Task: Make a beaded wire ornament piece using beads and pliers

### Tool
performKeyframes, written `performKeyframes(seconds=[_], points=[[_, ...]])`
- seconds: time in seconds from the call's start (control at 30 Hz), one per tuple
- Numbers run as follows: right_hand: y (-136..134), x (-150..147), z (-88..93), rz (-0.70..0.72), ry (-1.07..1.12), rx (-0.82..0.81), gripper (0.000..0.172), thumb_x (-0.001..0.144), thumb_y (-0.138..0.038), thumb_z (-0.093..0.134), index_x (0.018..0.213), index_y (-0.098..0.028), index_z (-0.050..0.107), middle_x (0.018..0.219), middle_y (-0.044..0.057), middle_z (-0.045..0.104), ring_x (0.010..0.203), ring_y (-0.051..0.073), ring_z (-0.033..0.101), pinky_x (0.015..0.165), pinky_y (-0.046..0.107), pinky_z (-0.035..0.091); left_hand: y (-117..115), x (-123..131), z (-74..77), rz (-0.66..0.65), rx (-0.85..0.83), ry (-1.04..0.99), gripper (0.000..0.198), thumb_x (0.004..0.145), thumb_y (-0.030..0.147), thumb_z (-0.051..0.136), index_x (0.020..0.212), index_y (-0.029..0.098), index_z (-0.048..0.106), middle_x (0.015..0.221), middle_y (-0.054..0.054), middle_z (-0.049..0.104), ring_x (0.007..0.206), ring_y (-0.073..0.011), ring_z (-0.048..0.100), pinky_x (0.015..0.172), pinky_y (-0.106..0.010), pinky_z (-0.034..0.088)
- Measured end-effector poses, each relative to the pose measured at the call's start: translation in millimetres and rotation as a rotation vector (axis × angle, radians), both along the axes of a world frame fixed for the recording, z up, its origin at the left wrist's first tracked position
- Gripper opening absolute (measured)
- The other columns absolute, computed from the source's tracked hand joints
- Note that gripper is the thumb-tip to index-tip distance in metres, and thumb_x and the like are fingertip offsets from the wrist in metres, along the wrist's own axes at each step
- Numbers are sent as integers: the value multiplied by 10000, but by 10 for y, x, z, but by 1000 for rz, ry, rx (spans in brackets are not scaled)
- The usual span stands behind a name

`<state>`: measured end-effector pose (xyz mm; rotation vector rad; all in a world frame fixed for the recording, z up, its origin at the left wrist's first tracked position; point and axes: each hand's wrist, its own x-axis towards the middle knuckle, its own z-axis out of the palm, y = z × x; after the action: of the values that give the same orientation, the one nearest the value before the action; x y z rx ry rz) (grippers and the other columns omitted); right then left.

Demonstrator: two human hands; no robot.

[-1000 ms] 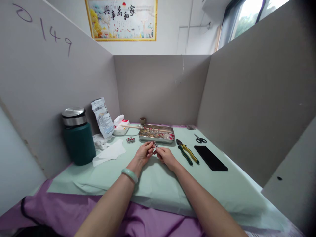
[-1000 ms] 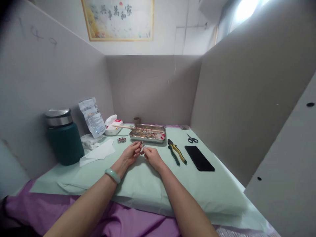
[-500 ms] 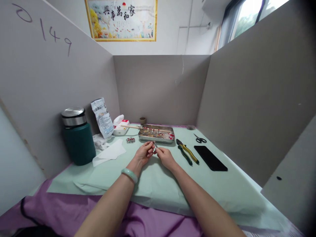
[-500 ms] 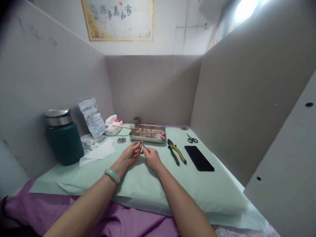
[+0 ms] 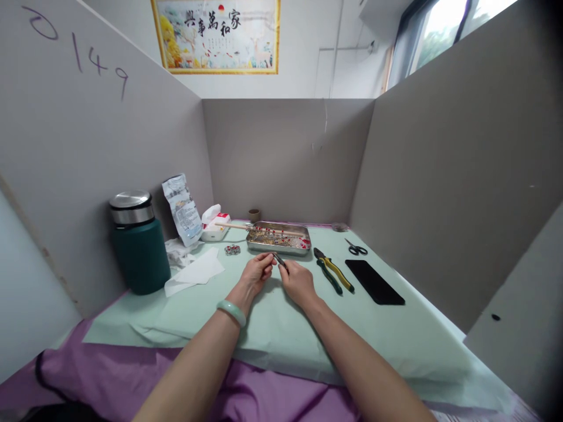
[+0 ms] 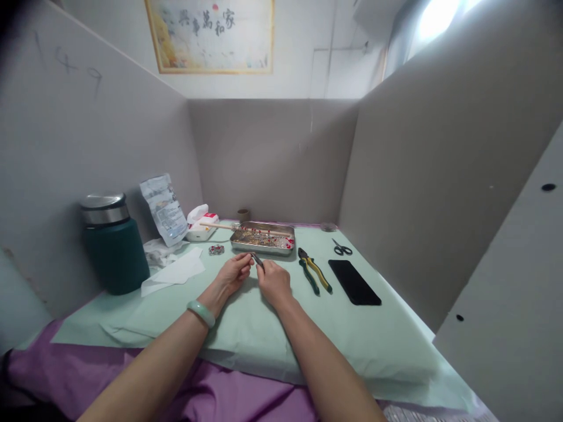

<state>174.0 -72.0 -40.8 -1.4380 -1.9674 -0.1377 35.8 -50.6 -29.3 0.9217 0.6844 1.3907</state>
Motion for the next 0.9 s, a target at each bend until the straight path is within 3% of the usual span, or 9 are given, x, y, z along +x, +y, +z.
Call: performKeyframes(seconds=[0.17,0.5,0.7,0.9], points=[[-10,-64,12,-93,-108,50,238,943,-328,447,882,-179,621,881,67,675,823,184,603,645,268,319,-17,14,12,182,56,117,325,564,333,776,745,105,631,596,2,604,394,-16,331,358,-172,166],[2,4,5,-78,-35,-74,270,954,-343,405,912,-199,630,898,48,684,789,161,607,637,263,305,51,49,-41,370,246,669,247,661,310,585,805,140,691,633,-17,634,509,-105,477,507,-234,360],[8,34,22,-63,46,-126,292,953,-351,396,865,-198,629,875,37,680,781,158,603,613,265,285,24,42,-35,282,156,561,356,702,385,535,893,119,674,585,12,572,430,-79,363,440,-226,284],[12,39,10,-9,48,-126,279,948,-348,410,865,-201,632,863,32,670,783,151,591,618,258,283,-17,60,2,228,103,478,324,676,409,565,826,133,645,527,53,472,419,-70,312,423,-216,221]])
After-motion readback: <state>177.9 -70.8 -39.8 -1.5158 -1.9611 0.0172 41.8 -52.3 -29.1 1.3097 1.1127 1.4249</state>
